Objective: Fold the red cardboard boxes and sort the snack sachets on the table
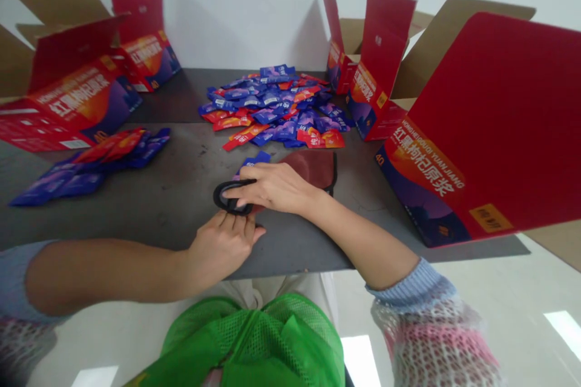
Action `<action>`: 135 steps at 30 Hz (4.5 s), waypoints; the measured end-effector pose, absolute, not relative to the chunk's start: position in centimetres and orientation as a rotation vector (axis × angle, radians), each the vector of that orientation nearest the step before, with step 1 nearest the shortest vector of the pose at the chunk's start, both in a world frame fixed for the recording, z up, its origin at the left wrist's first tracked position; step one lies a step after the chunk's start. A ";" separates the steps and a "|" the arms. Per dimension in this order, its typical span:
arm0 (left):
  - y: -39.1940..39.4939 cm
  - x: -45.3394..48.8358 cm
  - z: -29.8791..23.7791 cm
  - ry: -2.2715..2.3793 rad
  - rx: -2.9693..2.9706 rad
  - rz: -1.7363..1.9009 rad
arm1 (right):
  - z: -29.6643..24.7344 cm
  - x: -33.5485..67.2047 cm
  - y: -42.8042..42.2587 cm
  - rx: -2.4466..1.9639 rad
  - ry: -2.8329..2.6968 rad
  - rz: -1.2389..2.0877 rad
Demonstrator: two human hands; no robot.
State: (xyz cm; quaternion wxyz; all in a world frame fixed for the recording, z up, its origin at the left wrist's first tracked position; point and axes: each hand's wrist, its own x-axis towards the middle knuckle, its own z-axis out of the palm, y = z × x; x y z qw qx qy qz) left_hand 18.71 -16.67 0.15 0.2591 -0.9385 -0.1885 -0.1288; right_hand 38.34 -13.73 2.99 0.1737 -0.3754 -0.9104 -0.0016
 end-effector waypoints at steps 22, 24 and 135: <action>-16.8 18.6 1.0 -0.458 -2.650 0.084 | 1.9 40.1 -10.6 -1.914 -2.298 -0.184; -16.8 18.6 0.8 -0.443 -2.634 0.075 | 1.5 41.6 -10.3 -1.901 -2.229 -0.214; -16.4 19.3 0.1 -0.517 -2.584 -0.390 | 1.2 38.0 -12.2 -1.053 -1.872 0.545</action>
